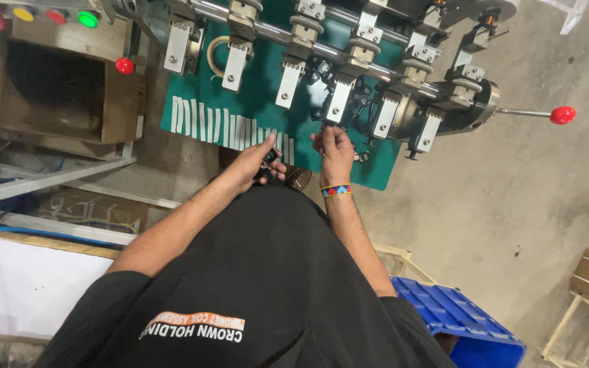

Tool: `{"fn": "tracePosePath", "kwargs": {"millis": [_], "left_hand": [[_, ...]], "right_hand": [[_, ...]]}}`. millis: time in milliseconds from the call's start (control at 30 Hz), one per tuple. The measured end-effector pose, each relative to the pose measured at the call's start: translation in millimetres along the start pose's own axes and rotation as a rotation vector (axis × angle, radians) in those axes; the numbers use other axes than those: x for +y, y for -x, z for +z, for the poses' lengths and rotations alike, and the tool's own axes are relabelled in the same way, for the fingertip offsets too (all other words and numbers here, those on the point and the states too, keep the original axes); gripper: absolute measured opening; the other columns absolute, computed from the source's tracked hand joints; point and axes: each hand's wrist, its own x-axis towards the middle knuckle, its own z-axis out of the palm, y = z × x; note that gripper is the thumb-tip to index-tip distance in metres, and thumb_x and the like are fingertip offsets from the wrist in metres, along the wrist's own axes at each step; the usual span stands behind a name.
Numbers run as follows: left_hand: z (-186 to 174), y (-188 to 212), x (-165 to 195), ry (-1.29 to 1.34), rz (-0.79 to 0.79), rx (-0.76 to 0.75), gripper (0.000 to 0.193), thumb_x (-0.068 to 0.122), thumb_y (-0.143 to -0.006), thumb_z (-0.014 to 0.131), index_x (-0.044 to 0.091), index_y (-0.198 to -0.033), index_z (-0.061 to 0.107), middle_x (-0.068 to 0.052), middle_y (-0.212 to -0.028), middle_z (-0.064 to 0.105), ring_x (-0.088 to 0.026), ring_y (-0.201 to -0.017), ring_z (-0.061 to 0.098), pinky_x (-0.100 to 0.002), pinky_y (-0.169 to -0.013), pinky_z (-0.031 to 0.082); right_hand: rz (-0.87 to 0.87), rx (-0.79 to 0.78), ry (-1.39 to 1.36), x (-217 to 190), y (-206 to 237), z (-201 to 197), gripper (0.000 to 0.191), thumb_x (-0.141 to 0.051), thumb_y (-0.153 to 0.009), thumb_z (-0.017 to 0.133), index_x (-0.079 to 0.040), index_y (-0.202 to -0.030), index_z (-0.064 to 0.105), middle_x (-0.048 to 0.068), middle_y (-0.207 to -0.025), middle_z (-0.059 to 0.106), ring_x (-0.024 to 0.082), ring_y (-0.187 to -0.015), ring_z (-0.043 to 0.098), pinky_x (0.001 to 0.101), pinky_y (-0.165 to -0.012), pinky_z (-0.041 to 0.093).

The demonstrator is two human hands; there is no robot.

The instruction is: The person works at a benchtop winding machine, adjusting components on the machine and handling small black coil parts. They pick up and place small components on the green work surface, gather parts by hand, and continue working at the machine as another person approaches at the end.

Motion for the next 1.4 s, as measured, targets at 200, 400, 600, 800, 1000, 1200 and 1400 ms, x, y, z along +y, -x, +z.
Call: {"fn": "tracePosePath", "kwargs": {"millis": [200, 400, 600, 800, 1000, 1200, 1400], "left_hand": [[3.1, -16.1, 3.8, 0.005, 0.118, -0.294, 0.049, 0.050, -0.101, 0.058, 0.003, -0.117, 0.060, -0.008, -0.085, 0.072, -0.016, -0.074, 0.071, -0.023, -0.044, 0.042], [-5.3, -15.9, 20.5, -0.139, -0.037, -0.342, 0.058, 0.056, -0.102, 0.055, -0.001, -0.105, 0.065, -0.006, -0.078, 0.070, -0.016, -0.068, 0.070, -0.021, -0.040, 0.039], [-47.3, -3.9, 32.2, 0.148, -0.008, -0.538, 0.048, 0.044, -0.102, 0.057, 0.001, -0.118, 0.068, -0.008, -0.104, 0.073, -0.015, -0.091, 0.073, -0.020, -0.047, 0.045], [-93.7, 16.3, 27.2, 0.020, -0.135, -0.419, 0.038, 0.004, -0.093, 0.065, 0.002, -0.131, 0.057, -0.008, -0.118, 0.071, -0.020, -0.109, 0.076, -0.023, -0.068, 0.057], [-120.7, 11.8, 43.3, -0.023, -0.090, -0.200, 0.042, 0.007, -0.093, 0.060, 0.005, -0.133, 0.046, -0.015, -0.115, 0.071, -0.024, -0.093, 0.075, -0.031, -0.066, 0.062], [-143.6, 20.7, 55.0, -0.429, 0.229, -0.113, 0.046, 0.016, -0.093, 0.070, -0.002, -0.133, 0.061, -0.015, -0.107, 0.073, -0.016, -0.078, 0.068, -0.032, -0.056, 0.051], [-154.8, 33.8, 80.9, -0.826, 0.833, 0.054, 0.041, 0.023, -0.088, 0.080, 0.005, -0.124, 0.071, -0.014, -0.117, 0.073, -0.024, -0.087, 0.072, -0.033, -0.072, 0.059]], "right_hand": [[0.178, -0.135, 0.104, -16.7, 11.4, 1.7, 0.035, -0.033, -0.105, 0.058, -0.005, -0.126, 0.062, 0.007, -0.111, 0.074, 0.017, -0.101, 0.073, 0.0298, -0.084, 0.056], [0.127, -0.558, 0.274, -20.7, 39.6, 13.8, 0.042, -0.020, -0.104, 0.063, -0.004, -0.142, 0.054, 0.002, -0.124, 0.067, 0.012, -0.113, 0.063, 0.0305, -0.099, 0.052], [0.120, -0.322, 0.163, 20.0, 29.3, 43.3, 0.028, -0.019, -0.105, 0.068, 0.000, -0.125, 0.064, 0.004, -0.113, 0.071, 0.012, -0.105, 0.065, 0.0295, -0.091, 0.054], [0.189, -0.202, -0.016, 32.0, 7.6, 86.1, 0.025, -0.022, -0.101, 0.070, -0.004, -0.116, 0.063, 0.007, -0.105, 0.073, 0.015, -0.096, 0.068, 0.0292, -0.080, 0.054], [0.164, -0.043, -0.014, 31.9, 9.3, 122.8, 0.026, -0.022, -0.098, 0.071, -0.004, -0.115, 0.062, 0.006, -0.105, 0.073, 0.017, -0.097, 0.072, 0.0293, -0.080, 0.055], [0.034, 0.049, 0.029, 45.0, 9.4, 140.2, 0.025, -0.021, -0.099, 0.073, -0.002, -0.114, 0.065, 0.007, -0.101, 0.073, 0.017, -0.090, 0.072, 0.0288, -0.077, 0.056], [-0.011, 0.115, 0.004, 56.5, 9.9, 154.6, 0.028, -0.026, -0.102, 0.072, -0.002, -0.112, 0.064, 0.007, -0.091, 0.071, 0.017, -0.083, 0.070, 0.0298, -0.075, 0.053]]}}
